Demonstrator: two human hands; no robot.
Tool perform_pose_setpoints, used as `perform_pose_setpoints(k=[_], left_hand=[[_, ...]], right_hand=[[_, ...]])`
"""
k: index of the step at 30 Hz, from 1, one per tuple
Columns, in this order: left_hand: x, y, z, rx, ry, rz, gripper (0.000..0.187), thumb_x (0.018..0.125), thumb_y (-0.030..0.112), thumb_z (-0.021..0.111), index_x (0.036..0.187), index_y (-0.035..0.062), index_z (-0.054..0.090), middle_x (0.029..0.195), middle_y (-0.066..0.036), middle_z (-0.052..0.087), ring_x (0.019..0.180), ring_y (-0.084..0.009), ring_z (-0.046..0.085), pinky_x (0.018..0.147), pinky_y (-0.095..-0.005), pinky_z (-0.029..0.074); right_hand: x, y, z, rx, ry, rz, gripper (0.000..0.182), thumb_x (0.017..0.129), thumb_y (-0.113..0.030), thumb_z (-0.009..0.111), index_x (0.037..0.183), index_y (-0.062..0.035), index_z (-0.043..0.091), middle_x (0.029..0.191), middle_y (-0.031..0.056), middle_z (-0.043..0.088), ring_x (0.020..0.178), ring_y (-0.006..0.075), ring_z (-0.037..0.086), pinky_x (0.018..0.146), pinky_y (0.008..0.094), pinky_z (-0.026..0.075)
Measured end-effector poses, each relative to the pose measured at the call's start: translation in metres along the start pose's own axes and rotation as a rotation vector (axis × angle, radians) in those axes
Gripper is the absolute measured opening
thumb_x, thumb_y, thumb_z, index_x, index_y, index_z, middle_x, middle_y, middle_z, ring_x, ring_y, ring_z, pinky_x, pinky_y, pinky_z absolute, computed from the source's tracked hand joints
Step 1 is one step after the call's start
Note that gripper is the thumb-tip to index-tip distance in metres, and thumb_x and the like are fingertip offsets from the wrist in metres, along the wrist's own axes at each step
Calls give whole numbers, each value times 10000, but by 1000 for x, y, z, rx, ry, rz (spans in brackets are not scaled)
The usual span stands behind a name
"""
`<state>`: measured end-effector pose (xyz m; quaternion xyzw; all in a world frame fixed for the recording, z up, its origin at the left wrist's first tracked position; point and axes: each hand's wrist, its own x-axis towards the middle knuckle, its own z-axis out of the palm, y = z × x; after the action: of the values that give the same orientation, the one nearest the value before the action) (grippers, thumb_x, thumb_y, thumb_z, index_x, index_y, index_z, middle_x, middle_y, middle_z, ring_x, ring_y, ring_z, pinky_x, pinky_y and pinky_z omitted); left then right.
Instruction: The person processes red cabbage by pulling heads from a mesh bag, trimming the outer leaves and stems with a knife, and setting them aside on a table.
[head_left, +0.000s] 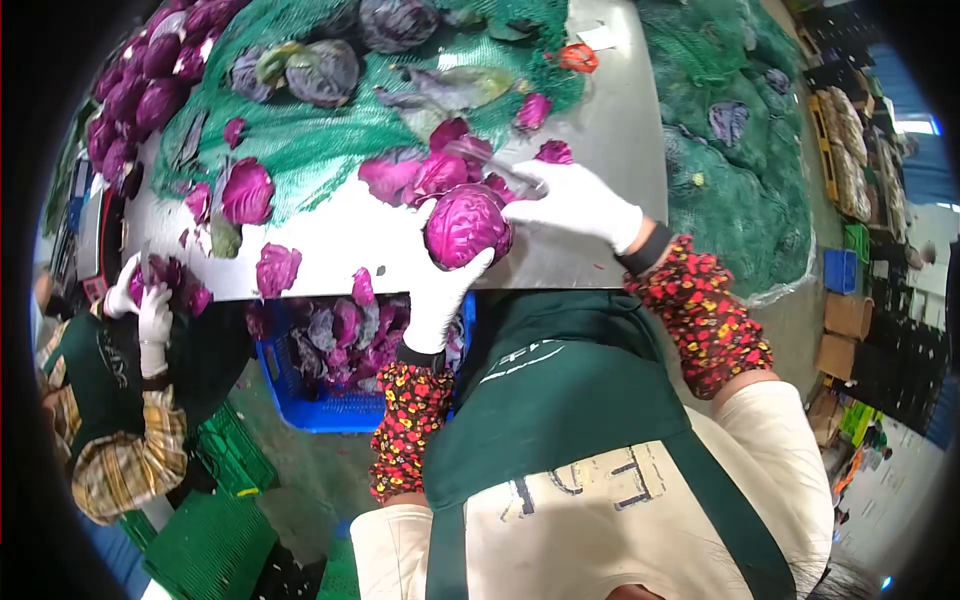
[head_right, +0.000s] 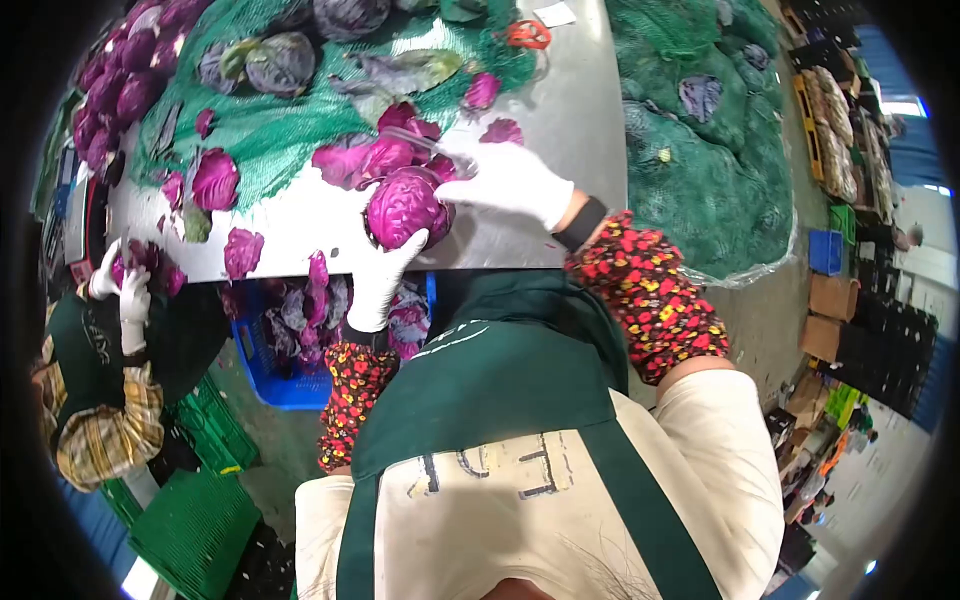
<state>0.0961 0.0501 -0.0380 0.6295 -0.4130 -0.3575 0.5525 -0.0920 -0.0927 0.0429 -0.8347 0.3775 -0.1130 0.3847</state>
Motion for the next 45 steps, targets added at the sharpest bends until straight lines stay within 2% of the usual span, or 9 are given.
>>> perform_pose_setpoints(k=[11,17,21,28,34,36,37,39,45], left_hand=[[21,38,7,585,-193,176,978,651,364,842,1416,-2,354,1359,-246,431,1275,-399,414,1077,-488,351],[17,34,22,704,-114,195,951,655,358,840,1406,5,375,1365,-235,425,1264,-413,420,1072,-482,359],[19,27,17,604,-95,275,944,637,329,854,1397,14,390,1358,-229,430,1265,-400,423,1077,-458,365],[1,20,-23,311,-248,306,924,598,182,888,1376,38,411,1358,-169,465,1293,-329,448,1110,-413,355],[-17,-7,-46,-164,1,-110,830,696,226,873,1356,-13,430,1270,-158,534,1147,-252,543,993,-383,444],[-17,11,-42,-270,15,-194,762,763,107,807,1387,-11,386,1294,-137,518,1174,-231,533,1028,-357,438],[-14,20,-38,-243,25,-85,755,769,90,796,1394,-6,385,1310,-141,510,1180,-233,530,1038,-363,431],[-10,43,-32,-336,65,-28,773,761,85,798,1403,-3,377,1316,-142,510,1197,-239,522,1058,-371,415],[6,87,-55,-185,97,139,907,682,143,867,1426,65,354,1403,-125,412,1281,-254,455,1093,-401,392]], right_hand=[[7,33,18,646,-335,323,332,812,-202,739,1099,-45,683,731,-31,639,632,38,547,542,219,432],[9,29,33,351,-201,328,213,770,-237,644,750,-25,638,639,108,633,526,205,604,541,363,482],[-3,23,51,-77,123,140,219,814,-260,602,896,-67,665,749,195,672,723,384,657,666,492,517],[9,105,27,-471,350,459,225,861,-285,580,923,-76,636,836,209,679,825,397,662,741,501,524],[-15,43,-28,-465,242,533,646,852,-459,684,1308,-23,543,948,176,711,882,337,689,762,412,538],[-20,10,-6,-188,320,214,671,845,-392,722,1353,-11,505,1048,203,689,901,271,696,792,359,531],[-21,-23,1,75,295,95,698,830,-458,719,1333,-20,510,1055,237,687,926,345,696,816,392,545],[-17,-45,32,448,166,84,678,811,-413,769,1298,-4,536,1022,174,710,953,250,696,851,340,534],[-1,-86,31,209,3,175,365,887,-246,654,1137,12,594,876,89,684,675,107,592,640,266,498]])
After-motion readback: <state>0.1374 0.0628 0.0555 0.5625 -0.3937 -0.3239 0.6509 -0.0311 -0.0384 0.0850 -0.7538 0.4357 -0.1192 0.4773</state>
